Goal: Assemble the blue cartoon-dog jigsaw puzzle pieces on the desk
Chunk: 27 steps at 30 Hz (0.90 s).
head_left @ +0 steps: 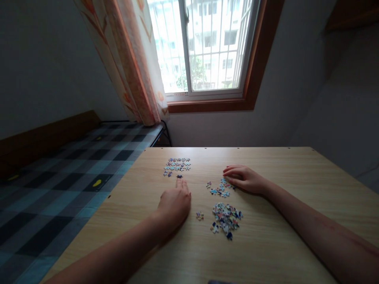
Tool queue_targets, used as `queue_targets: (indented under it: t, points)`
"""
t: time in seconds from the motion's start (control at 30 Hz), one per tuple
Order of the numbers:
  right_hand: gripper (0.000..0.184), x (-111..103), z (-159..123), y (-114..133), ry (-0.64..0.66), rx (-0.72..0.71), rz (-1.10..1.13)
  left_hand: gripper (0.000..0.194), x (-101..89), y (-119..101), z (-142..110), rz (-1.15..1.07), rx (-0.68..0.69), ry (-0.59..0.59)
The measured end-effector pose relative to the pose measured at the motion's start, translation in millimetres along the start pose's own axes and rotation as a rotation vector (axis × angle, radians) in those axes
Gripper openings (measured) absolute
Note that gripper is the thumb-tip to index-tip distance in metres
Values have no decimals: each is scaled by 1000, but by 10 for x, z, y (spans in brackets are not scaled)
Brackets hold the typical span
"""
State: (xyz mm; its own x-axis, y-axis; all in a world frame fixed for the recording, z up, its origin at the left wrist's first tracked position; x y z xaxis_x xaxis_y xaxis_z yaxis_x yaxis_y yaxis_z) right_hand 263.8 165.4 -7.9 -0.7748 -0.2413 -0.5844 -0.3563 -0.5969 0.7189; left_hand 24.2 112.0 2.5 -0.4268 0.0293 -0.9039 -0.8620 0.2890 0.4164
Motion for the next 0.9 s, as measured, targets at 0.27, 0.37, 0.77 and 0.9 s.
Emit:
queue_targets:
  t: [0.27,0.37,0.77,0.9]
  points:
    - [24,5,-3,9,0,9,-19,52,-23,-9,-17,24,12,25]
    - [24,3,-1,18,-2,6,-20,53,-46,13,-6,21,8,10]
    - [24,2,1,22,-2,-7,-6,61,34,156,113,-87,-58,-46]
    - [25,3,2,17,-4,4,-9,61,42,182,140,-99,-72,-50]
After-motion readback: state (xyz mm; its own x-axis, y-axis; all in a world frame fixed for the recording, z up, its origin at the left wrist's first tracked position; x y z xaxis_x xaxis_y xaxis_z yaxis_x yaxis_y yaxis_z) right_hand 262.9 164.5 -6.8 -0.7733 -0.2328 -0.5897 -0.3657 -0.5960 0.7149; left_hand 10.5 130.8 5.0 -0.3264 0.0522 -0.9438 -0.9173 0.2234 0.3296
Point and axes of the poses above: each hand's wrist, its own z-axis towards the middle knuckle, its own x-axis out of the palm, y = z × x, the point moved 7 cm from there along z, towards the middle knuckle, and after that the axes turned 7 degrees about z, right-handed, at the moved point
